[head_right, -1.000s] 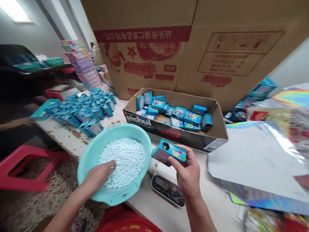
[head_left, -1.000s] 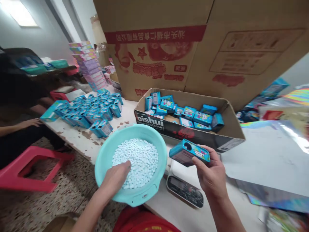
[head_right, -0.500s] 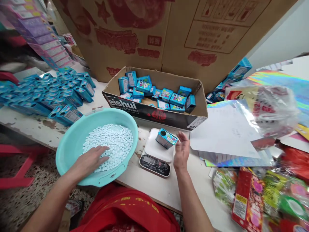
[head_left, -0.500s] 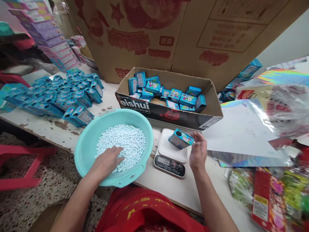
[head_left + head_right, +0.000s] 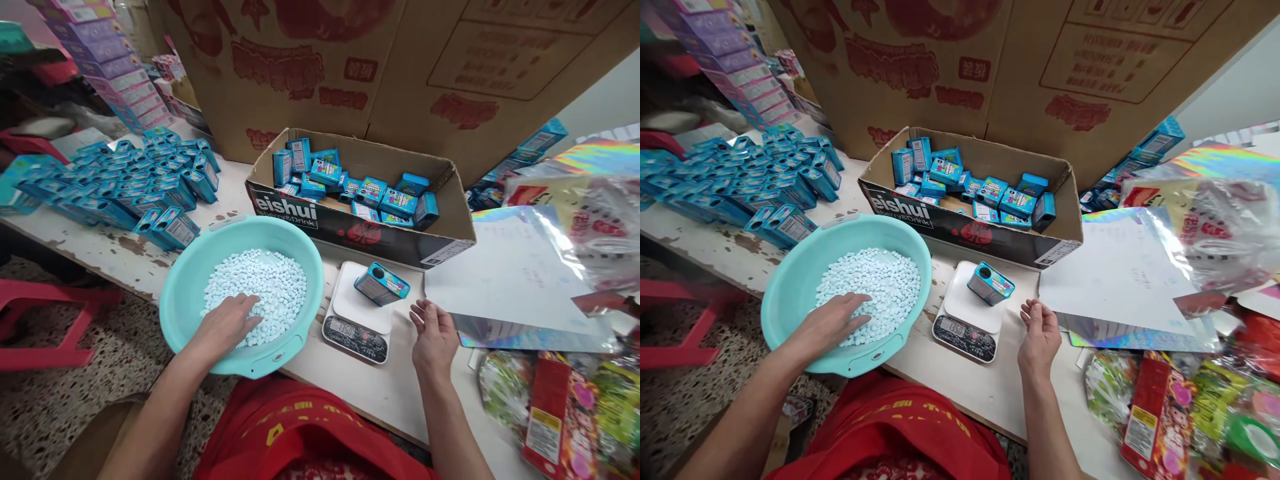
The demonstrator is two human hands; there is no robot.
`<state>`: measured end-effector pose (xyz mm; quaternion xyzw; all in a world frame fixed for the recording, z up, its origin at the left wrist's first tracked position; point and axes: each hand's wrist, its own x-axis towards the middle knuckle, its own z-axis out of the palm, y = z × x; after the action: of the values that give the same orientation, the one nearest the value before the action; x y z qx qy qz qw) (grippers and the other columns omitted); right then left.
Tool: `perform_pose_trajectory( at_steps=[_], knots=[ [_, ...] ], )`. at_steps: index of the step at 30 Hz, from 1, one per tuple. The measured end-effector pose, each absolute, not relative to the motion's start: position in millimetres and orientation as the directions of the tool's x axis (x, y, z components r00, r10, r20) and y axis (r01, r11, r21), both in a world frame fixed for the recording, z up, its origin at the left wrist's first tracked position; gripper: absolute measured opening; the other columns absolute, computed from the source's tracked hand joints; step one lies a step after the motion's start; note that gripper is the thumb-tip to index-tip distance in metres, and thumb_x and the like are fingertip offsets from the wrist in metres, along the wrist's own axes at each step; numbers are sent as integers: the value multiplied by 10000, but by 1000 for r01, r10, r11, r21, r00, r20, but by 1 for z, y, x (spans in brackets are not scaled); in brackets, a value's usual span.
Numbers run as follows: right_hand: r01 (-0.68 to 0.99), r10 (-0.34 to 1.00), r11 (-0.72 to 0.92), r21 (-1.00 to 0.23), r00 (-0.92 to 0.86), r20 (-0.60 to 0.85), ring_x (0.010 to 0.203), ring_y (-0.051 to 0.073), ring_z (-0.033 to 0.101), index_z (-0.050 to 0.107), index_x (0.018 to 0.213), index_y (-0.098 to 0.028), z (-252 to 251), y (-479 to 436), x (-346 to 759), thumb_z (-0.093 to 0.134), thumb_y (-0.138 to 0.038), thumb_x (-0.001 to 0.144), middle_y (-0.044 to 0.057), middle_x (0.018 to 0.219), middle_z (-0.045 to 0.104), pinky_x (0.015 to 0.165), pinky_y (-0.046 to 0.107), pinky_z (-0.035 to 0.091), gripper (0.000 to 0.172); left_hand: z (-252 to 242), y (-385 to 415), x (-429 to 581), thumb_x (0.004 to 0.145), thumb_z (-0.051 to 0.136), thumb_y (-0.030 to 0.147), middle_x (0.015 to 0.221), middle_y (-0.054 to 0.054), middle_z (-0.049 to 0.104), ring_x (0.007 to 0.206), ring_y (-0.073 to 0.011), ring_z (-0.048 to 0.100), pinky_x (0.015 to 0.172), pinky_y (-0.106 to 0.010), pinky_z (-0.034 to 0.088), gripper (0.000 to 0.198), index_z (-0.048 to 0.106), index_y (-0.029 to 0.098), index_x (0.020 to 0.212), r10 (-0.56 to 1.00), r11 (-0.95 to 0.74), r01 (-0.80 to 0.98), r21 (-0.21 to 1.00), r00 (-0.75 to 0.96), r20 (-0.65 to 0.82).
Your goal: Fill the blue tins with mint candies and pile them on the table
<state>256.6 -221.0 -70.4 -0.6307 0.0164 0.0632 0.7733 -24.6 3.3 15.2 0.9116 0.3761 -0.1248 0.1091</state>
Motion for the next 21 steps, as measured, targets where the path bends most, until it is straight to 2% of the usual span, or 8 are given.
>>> perform_pose_trajectory(
  at_steps=[8, 12, 17, 21],
  knots=[
    [-138, 107, 194, -971, 987, -119, 761, 117, 627, 618, 857, -183, -68, -217, 254, 735, -498, 644, 0, 861, 648, 755, 298, 494, 399, 17, 3, -24, 881, 412, 344, 1126, -104, 584, 1054, -289, 533, 762, -357, 416, 357, 547, 217, 1186, 652, -701, 709, 82, 683, -328],
    [-130, 136, 176, -976, 985, -107, 788, 138, 625, 614, 858, -179, -67, -215, 250, 698, -549, 666, 12, 868, 641, 774, 330, 491, 425, 19, 2, -22, 794, 507, 337, 1047, -114, 595, 933, -296, 584, 719, -354, 415, 312, 604, 187, 1051, 587, -736, 674, 64, 682, -437],
    [32, 220, 152, -988, 973, 65, 890, 173, 600, 600, 958, -180, -65, -208, 248, 615, -561, 748, 37, 958, 616, 832, 381, 467, 435, 18, 5, -22, 765, 462, 195, 924, -93, 654, 872, -266, 603, 697, -320, 382, 205, 618, 188, 898, 463, -785, 601, 151, 731, -502],
    [218, 314, 126, -968, 917, 248, 1023, 231, 561, 554, 1101, -176, -60, -196, 250, 661, -550, 696, 91, 1109, 585, 892, 419, 438, 561, 16, 8, -25, 777, 437, 179, 848, -85, 670, 836, -259, 605, 668, -306, 361, 176, 608, 190, 818, 461, -784, 593, 180, 752, -471]
  ],
)
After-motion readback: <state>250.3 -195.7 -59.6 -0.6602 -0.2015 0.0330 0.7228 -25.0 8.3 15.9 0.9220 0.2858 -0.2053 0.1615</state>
